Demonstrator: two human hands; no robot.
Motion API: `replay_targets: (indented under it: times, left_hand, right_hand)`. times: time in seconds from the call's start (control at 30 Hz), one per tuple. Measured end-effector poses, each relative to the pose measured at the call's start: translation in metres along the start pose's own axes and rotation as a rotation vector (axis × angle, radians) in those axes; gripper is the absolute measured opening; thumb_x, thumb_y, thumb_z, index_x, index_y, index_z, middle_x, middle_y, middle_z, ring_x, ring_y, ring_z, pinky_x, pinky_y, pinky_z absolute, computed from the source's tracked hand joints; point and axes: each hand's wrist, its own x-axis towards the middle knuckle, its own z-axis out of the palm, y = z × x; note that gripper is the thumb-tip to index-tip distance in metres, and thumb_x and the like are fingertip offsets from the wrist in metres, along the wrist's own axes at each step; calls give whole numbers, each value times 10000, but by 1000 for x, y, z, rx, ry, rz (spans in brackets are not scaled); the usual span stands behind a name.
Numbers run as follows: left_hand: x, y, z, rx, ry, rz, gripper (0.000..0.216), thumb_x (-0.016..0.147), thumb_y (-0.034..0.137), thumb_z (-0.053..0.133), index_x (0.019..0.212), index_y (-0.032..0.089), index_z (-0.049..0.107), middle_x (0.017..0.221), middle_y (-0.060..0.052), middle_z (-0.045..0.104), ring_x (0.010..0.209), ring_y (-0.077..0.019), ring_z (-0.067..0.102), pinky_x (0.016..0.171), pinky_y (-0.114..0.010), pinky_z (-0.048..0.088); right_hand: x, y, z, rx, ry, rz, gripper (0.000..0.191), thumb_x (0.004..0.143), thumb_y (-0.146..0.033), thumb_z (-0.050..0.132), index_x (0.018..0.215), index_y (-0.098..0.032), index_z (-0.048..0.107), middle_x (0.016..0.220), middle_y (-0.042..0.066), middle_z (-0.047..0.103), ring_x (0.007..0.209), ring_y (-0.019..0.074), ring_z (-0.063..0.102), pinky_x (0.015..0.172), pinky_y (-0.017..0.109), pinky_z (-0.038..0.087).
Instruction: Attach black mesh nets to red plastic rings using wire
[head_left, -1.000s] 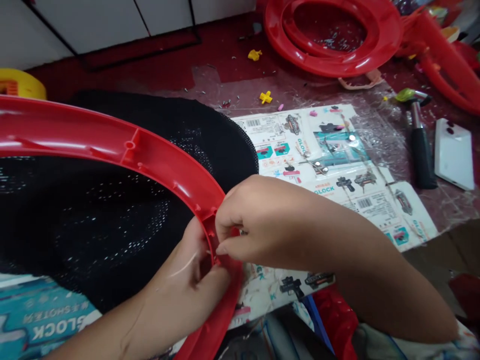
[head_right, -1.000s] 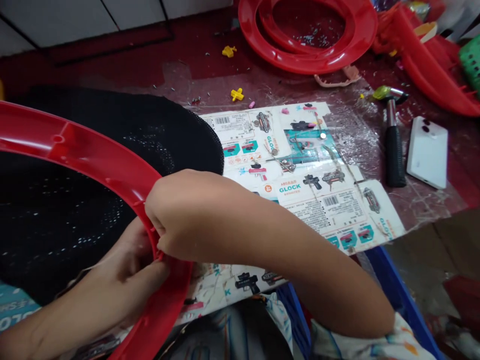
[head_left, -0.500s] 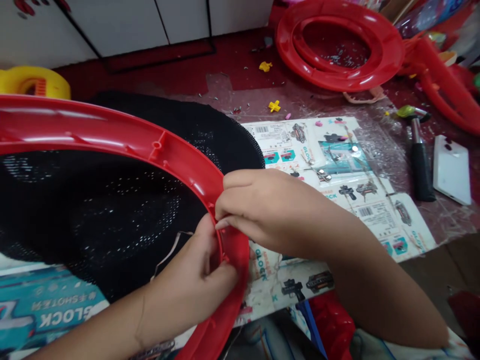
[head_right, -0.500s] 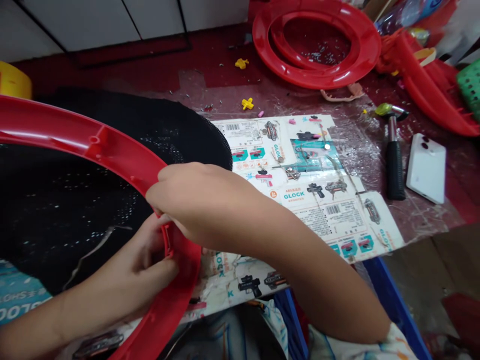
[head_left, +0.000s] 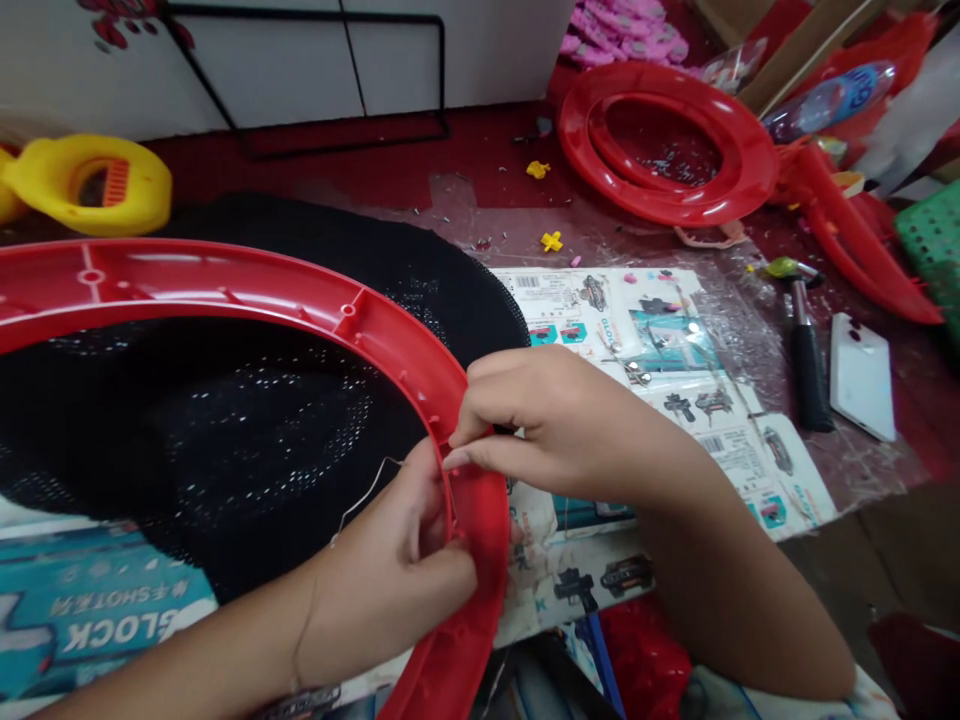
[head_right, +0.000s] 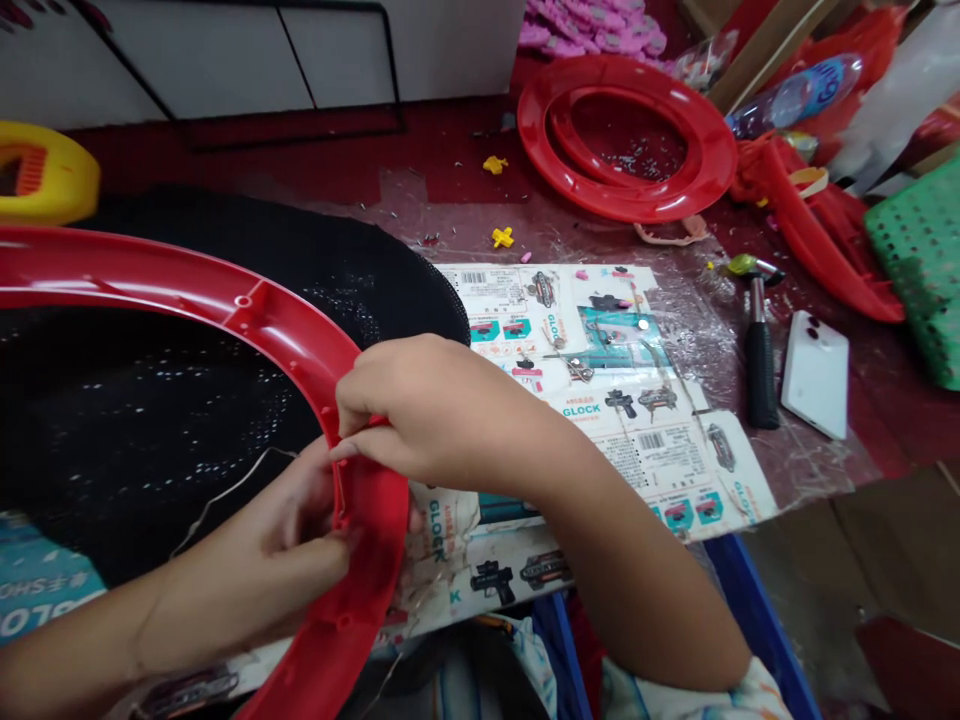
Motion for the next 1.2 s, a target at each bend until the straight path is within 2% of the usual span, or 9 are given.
replay_targets:
  times: [0.1,0.2,0.3,0.4,0.5,0.67,0.9,1.03,1.2]
  left_hand:
    - [-1,-1,0,-1,34,59,625,798,111,524,1321,288,231,812,43,506,622,-88,471,562,-217,420]
    - [-2,-2,-1,-33,15,83,649,809,142,552,1347,300,224,911,10,554,675,-96,520,601,-221,458]
    - [-1,0,-4,-91,8,38,613,780,207,607,1316,289,322,963,-21,595,714,-140,587,637,-284,512]
    - [3,3,-6,-89,195,44,458,744,255,673,1159,245,481,924,-14,624,718,-142,601,641,-269,513]
    - [5,7,-5,-15,304,106,390,753,269,687,1089,243,491,877,15,626,682,-117,581,604,-228,481]
    - [4,12,-2,106,325,99,363,719,138,613,1044,224,479,778,41,594,645,-126,565,587,-245,463]
    - [3,7,-1,219,268,89,391,689,109,572,1040,223,442,782,36,563,650,-134,541,555,-242,450]
    - [2,6,1,149,226,60,382,711,118,572,1035,230,404,745,51,506,603,-111,498,533,-238,448]
    - [2,3,4,141,197,47,407,726,110,572,1073,243,406,816,34,515,661,-120,508,577,-252,458]
  right_hand:
    - [0,2,2,47,17,25,114,764,-75,618,662,-125,620,662,-31,556,644,76,489,630,211,334]
    - [0,4,2,105,8,59,122,754,-72,605,646,-128,614,659,-42,543,630,63,484,617,200,333]
    - [0,5,2,163,-18,93,115,755,-78,597,654,-129,618,676,-44,551,635,58,497,613,192,342]
    - [2,4,4,186,-47,123,114,752,-66,592,662,-124,633,685,-38,571,638,59,507,617,195,349]
    - [4,3,7,185,-96,141,112,762,-71,599,682,-116,663,694,-26,598,644,62,520,608,199,344]
    - [2,0,5,77,-82,125,67,786,-129,643,756,-124,703,679,-21,607,643,75,518,606,208,338]
    - [-2,-2,-2,-141,-120,-155,197,871,-83,509,827,-124,696,810,37,627,782,126,531,694,243,404]
    - [-3,-3,-2,-184,-83,-175,231,885,-73,471,823,-113,691,813,44,606,775,129,519,677,242,401]
    - [-4,-1,-4,-95,-50,-162,207,853,-38,481,807,-89,677,780,28,555,725,111,494,657,225,384]
